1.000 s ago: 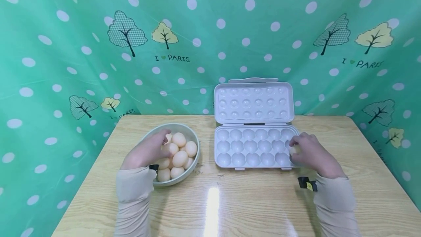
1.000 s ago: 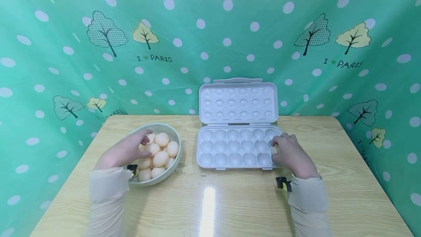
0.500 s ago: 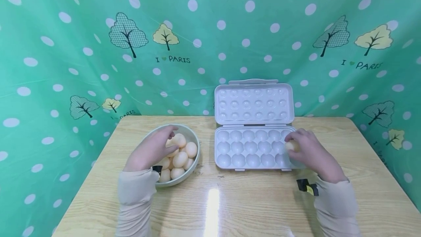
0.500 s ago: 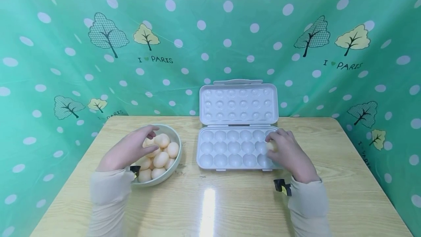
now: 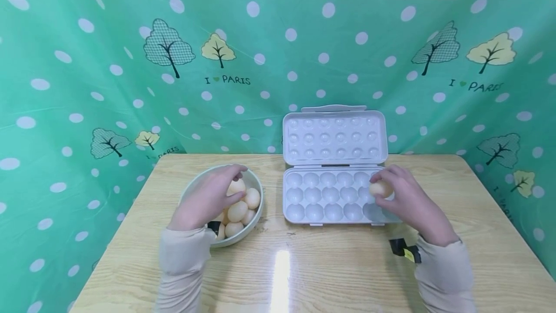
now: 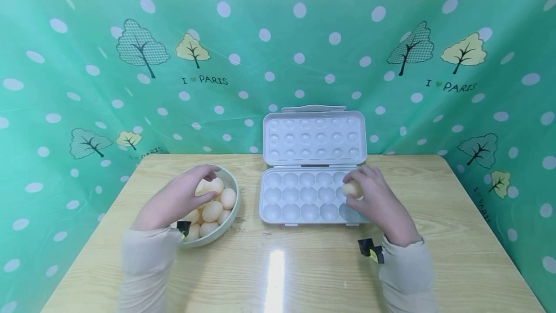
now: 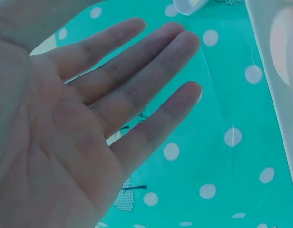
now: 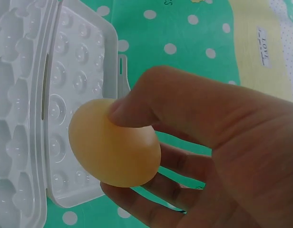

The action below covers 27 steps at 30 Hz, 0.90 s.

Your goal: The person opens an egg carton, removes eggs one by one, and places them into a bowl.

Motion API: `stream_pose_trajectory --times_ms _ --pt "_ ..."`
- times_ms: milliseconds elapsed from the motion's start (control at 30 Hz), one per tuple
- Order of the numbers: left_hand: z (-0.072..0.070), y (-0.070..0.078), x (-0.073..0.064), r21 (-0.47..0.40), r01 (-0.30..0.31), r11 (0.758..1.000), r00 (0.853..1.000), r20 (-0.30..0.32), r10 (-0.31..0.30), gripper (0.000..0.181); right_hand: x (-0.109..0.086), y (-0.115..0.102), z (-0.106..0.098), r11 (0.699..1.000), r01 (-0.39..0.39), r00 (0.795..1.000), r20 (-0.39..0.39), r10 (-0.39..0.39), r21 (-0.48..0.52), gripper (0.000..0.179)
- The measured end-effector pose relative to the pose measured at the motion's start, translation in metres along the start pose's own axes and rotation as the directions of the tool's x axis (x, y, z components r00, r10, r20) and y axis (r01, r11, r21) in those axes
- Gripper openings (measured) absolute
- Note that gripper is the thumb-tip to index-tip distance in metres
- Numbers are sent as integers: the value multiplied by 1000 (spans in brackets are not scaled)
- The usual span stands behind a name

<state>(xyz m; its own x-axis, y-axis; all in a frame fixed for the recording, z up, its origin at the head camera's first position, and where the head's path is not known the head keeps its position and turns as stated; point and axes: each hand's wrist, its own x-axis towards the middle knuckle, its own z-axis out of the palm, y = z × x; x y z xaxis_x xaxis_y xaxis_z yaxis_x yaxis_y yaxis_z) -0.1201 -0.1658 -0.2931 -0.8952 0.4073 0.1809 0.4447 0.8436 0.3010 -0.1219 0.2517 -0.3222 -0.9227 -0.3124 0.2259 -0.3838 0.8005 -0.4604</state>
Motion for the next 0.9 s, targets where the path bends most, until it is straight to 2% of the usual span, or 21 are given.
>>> stream_pose_trajectory --times_ms 233,367,500,600,900 --pt "0 10 3 -43 -34 999 999 -24 33 51 1 -3 2 999 16 1000 -23 -15 31 30" --pt "3 15 5 -66 -45 997 999 -27 43 51 3 -5 6 998 51 997 -55 -49 45 32" --pt "6 21 6 -75 -88 993 996 -28 86 53 4 -8 9 995 84 994 -80 -80 46 34" --pt "8 24 8 -75 -117 990 993 -39 115 52 5 -11 11 993 113 989 -104 -108 37 35" --pt "10 33 11 -27 -141 990 989 -38 140 51 7 -22 16 985 165 978 -140 -157 43 44"
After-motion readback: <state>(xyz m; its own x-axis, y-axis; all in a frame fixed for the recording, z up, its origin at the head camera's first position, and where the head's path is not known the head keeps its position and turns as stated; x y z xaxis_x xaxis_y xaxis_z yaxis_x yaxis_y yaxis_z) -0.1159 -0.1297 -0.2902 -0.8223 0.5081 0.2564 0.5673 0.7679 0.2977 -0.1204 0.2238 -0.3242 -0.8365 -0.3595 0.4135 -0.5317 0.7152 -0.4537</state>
